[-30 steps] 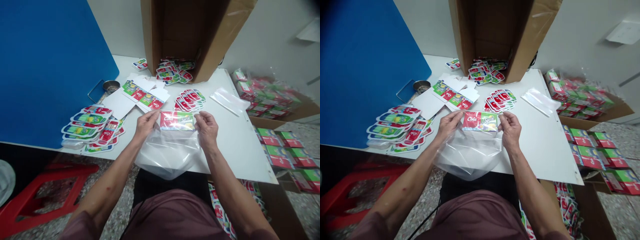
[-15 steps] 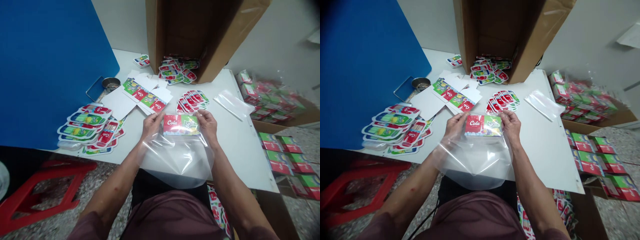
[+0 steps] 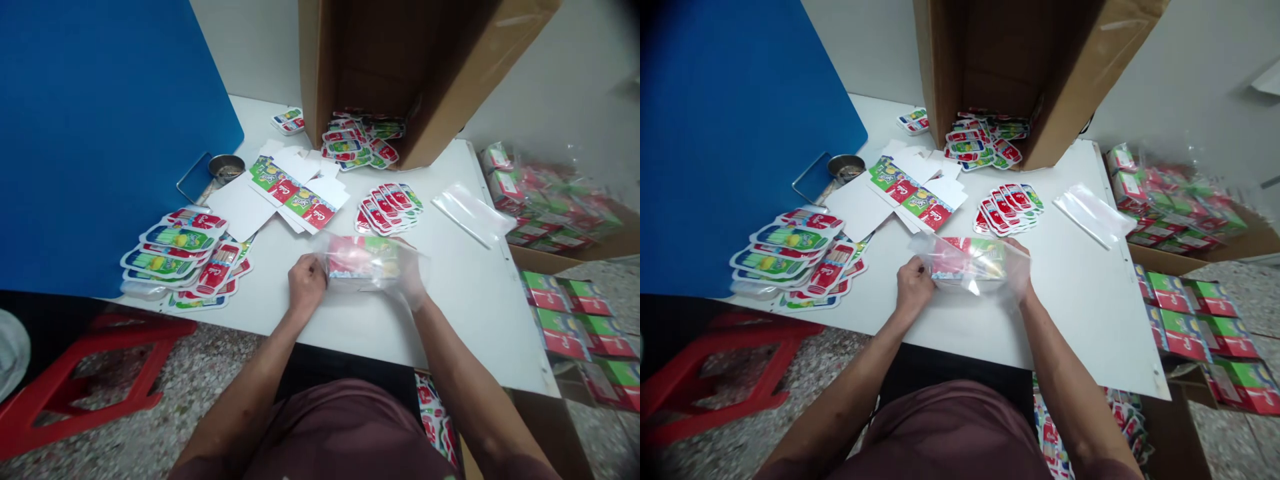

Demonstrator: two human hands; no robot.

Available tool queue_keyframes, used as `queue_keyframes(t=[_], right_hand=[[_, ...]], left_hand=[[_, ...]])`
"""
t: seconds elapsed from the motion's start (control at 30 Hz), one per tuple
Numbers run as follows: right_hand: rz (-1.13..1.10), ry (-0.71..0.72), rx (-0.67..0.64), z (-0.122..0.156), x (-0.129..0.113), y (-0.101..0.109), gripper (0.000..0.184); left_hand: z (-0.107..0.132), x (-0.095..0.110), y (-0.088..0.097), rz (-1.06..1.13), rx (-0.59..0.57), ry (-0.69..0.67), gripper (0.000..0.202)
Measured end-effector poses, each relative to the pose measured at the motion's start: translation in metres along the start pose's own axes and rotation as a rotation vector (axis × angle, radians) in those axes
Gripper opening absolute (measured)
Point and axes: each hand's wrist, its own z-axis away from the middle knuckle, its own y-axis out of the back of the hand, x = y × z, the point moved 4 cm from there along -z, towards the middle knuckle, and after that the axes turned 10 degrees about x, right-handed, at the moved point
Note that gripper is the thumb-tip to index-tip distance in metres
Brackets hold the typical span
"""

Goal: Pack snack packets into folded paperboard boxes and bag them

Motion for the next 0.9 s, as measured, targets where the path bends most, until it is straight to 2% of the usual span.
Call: queue_keyframes(t=[0.17,0.3,0.33,0.43,0.5,0.57,0.63,0.73,0.8,0.9], right_hand=[[0.048,0.056,-0.030,-0.005,0.012,0.002,0.023],[0.104,0.076,-0.062,-0.006,0.005,0.021,0.035],[0.129,0.081,-0.078,-0.003,-0.001,0.030,0.042],[0.236,0.069,-0.200,0.011,-0.019,0.055,0.075],[0.276,0.049,-0.319,0.022,-0.030,0.061,0.100],[0.268,0.073,-0.387,0.028,-0.039,0.055,0.118],[0.237,0.136,-0.405,0.027,-0.045,0.040,0.120],[0.173,0.183,-0.373,0.020,-0.044,0.019,0.107],[0.148,0.186,-0.347,0.018,-0.038,0.010,0.096],[0.143,0.158,-0.321,0.021,-0.024,0.006,0.086]], left_hand=[[0.003,-0.004,0.000,-0.129,-0.047,-0.027,0.019],[-0.006,-0.002,0.024,-0.165,-0.157,0.009,0.010],[-0.009,0.000,0.033,-0.143,-0.224,0.024,0.019],[-0.014,0.011,0.052,-0.033,-0.479,0.029,0.085],[-0.019,0.022,0.055,0.030,-0.552,-0.026,0.111],[-0.025,0.031,0.045,0.112,-0.579,-0.080,0.108],[-0.029,0.035,0.028,0.192,-0.583,-0.105,0.090],[-0.031,0.032,0.010,0.213,-0.507,-0.131,0.076],[-0.030,0.027,0.007,0.177,-0.460,-0.148,0.077],[-0.026,0.019,0.006,0.101,-0.479,-0.176,0.073]])
